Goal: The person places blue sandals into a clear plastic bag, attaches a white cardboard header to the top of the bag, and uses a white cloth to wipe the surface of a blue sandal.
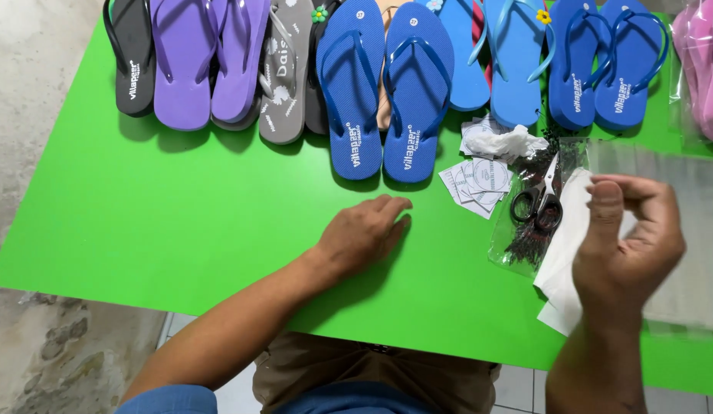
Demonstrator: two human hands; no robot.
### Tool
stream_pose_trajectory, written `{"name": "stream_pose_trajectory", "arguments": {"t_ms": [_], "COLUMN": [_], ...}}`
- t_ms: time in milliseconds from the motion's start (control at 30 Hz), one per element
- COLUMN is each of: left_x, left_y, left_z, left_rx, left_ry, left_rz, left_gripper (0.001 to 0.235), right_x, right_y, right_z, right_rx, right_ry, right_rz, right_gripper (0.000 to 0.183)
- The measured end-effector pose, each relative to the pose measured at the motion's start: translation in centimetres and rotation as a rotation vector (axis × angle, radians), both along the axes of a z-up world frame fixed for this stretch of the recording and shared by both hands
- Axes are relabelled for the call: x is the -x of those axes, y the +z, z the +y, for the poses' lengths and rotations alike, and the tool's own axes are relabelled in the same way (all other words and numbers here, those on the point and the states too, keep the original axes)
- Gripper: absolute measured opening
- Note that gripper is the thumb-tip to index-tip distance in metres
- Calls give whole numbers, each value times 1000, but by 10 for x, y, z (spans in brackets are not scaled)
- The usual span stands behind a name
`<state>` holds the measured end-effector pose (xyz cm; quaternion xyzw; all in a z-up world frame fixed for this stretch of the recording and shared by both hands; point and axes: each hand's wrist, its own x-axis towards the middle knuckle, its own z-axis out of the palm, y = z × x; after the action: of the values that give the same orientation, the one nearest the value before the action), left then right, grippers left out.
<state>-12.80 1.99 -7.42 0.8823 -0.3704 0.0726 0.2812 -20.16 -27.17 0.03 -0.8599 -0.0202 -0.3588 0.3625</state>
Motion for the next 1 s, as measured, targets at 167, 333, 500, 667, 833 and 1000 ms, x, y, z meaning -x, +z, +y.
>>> {"name": "stream_pose_trajectory", "arguments": {"t_ms": [167, 333, 500, 667, 833, 1000], "left_x": [30, 33, 33, 31, 28, 26], "left_y": [5, 4, 0, -4, -4, -4], "left_z": [-29, -51, -52, -50, -47, -45], "left_rx": [89, 50, 56, 126, 161, 165], "left_ry": [-116, -195, -209, -216, -190, -209], "left_rz": [122, 176, 115, 129, 233, 260], "left_gripper": [24, 30, 23, 20, 19, 20], "right_x": [27, 36, 41, 45, 43, 33], "right_y": [-21, -40, -61, -108, -102, -53], "right_z": [-61, -87, -96, -138, -134, -80], "right_rx": [204, 104, -48, 1, -59, 187], "right_ry": [-195, -269, -351, -360, -403, -431], "right_rz": [205, 469, 509, 441, 412, 556], "right_gripper": [28, 58, 33, 18, 22, 65]}}
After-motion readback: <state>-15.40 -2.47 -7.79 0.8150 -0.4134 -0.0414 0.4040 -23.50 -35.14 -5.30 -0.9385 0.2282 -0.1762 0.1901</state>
